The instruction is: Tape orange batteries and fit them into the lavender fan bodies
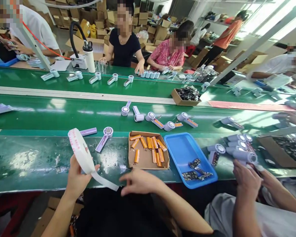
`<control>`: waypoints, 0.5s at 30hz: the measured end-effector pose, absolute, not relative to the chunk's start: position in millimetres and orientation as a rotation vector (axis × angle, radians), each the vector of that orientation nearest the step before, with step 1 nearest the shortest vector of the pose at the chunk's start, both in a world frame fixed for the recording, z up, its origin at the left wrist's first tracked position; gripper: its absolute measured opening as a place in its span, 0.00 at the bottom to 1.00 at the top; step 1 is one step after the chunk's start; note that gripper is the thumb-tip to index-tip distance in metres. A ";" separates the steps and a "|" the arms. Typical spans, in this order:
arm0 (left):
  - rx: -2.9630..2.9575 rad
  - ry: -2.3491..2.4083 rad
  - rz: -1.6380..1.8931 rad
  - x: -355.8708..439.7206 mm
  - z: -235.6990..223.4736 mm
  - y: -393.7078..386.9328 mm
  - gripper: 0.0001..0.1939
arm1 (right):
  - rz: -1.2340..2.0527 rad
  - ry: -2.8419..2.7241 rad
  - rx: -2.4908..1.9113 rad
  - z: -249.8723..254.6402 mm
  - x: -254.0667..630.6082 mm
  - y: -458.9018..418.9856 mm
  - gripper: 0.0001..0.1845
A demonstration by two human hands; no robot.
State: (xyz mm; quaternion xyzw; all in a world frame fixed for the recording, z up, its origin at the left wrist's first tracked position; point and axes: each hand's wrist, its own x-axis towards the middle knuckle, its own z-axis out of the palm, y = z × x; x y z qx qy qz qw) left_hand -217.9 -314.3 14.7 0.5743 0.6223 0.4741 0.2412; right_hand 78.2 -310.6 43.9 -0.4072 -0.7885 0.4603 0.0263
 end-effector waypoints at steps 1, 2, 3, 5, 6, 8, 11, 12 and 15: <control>1.667 1.691 1.259 -212.7 12.0 -313.8 0.33 | 1.255 -2.384 -1.464 49.0 91.5 -298.0 0.15; 1.762 1.670 1.219 -206.7 9.3 -313.1 0.30 | 1.029 -2.304 -1.706 53.5 103.2 -283.7 0.15; 1.852 1.644 1.179 -200.0 6.5 -312.3 0.28 | 0.803 -2.215 -1.929 56.6 112.9 -268.7 0.15; 2.029 1.573 1.104 -185.5 1.1 -310.5 0.28 | 0.514 -2.100 -2.221 57.8 126.4 -239.9 0.14; 2.108 1.532 1.079 -178.2 -1.1 -309.6 0.29 | 0.482 -2.078 -2.284 56.3 131.2 -228.0 0.13; 2.243 1.466 1.030 -165.6 -3.3 -308.6 0.32 | 0.535 -2.073 -2.274 52.1 140.5 -212.5 0.14; 2.398 1.437 0.939 -155.6 -1.3 -309.1 0.36 | 0.649 -1.991 -2.118 51.4 158.7 -212.7 0.21; 2.438 1.448 0.909 -154.7 0.4 -309.7 0.38 | 0.737 -1.884 -1.985 53.7 165.0 -218.2 0.25; 2.526 1.492 0.868 -155.7 5.7 -311.8 0.40 | 1.028 -1.379 -1.408 65.4 174.3 -243.3 0.32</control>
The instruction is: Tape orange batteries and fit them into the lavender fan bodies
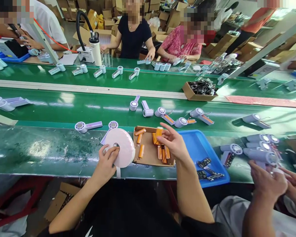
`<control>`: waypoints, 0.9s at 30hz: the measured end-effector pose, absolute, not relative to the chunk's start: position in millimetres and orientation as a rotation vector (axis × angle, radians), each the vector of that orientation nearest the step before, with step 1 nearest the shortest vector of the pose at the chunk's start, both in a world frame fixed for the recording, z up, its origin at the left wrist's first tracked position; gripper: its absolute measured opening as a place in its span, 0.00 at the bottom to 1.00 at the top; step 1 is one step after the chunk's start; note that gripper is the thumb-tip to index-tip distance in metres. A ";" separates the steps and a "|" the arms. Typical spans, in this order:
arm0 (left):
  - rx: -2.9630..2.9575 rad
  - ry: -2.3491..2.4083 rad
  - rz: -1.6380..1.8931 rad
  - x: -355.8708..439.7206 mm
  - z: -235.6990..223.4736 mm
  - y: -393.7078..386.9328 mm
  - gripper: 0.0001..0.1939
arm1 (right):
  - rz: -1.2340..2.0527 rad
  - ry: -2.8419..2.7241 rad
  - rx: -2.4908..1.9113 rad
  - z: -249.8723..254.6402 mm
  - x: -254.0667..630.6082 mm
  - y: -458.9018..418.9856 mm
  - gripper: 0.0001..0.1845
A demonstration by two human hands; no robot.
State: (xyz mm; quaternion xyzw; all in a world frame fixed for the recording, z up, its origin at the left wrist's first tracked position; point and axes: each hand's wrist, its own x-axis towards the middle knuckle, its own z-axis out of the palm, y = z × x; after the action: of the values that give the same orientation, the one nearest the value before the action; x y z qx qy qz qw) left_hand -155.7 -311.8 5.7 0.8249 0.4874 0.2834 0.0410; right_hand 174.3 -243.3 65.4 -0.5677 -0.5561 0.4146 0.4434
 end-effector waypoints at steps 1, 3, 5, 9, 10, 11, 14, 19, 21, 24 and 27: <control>2.549 1.496 0.859 -156.1 7.4 -312.5 0.40 | 1.084 -1.223 -1.240 69.7 171.9 -252.4 0.33; 2.583 1.500 0.827 -156.1 10.7 -313.8 0.40 | 1.099 -1.019 -1.044 76.2 158.1 -268.5 0.30; 2.603 1.527 0.778 -154.4 13.9 -315.1 0.40 | 1.033 -0.891 -0.963 76.7 136.6 -280.7 0.28; 2.606 1.663 0.785 -149.7 17.8 -318.2 0.35 | 0.891 -0.752 -0.982 58.4 96.0 -294.8 0.28; 2.598 1.696 0.790 -148.9 18.0 -318.9 0.34 | 0.857 -0.724 -0.997 51.8 89.3 -296.9 0.28; 2.592 1.719 0.785 -148.4 18.1 -319.6 0.34 | 0.822 -0.695 -1.011 45.4 83.9 -298.6 0.28; 2.588 1.756 0.722 -146.6 18.6 -321.1 0.32 | 0.744 -0.636 -1.051 29.7 72.1 -302.4 0.28; 2.627 1.817 0.692 -141.3 24.6 -319.9 0.28 | 0.950 -0.773 -1.144 17.7 57.4 -307.2 0.25; 2.709 1.815 0.731 -143.7 27.5 -318.0 0.27 | 1.059 -0.819 -1.162 20.2 59.5 -305.3 0.23; 2.823 1.769 0.830 -155.3 28.6 -313.4 0.30 | 1.282 -0.916 -1.147 35.9 74.7 -296.6 0.30; 2.832 1.679 0.920 -169.0 21.5 -302.6 0.36 | 1.475 -1.075 -1.102 57.1 89.9 -288.3 0.28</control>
State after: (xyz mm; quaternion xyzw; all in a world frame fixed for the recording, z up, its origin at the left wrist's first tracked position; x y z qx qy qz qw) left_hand -169.0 -302.6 21.5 0.8205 0.4865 0.2666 -0.1383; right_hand 89.9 -288.3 57.1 -0.4524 -0.4414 0.6056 0.4836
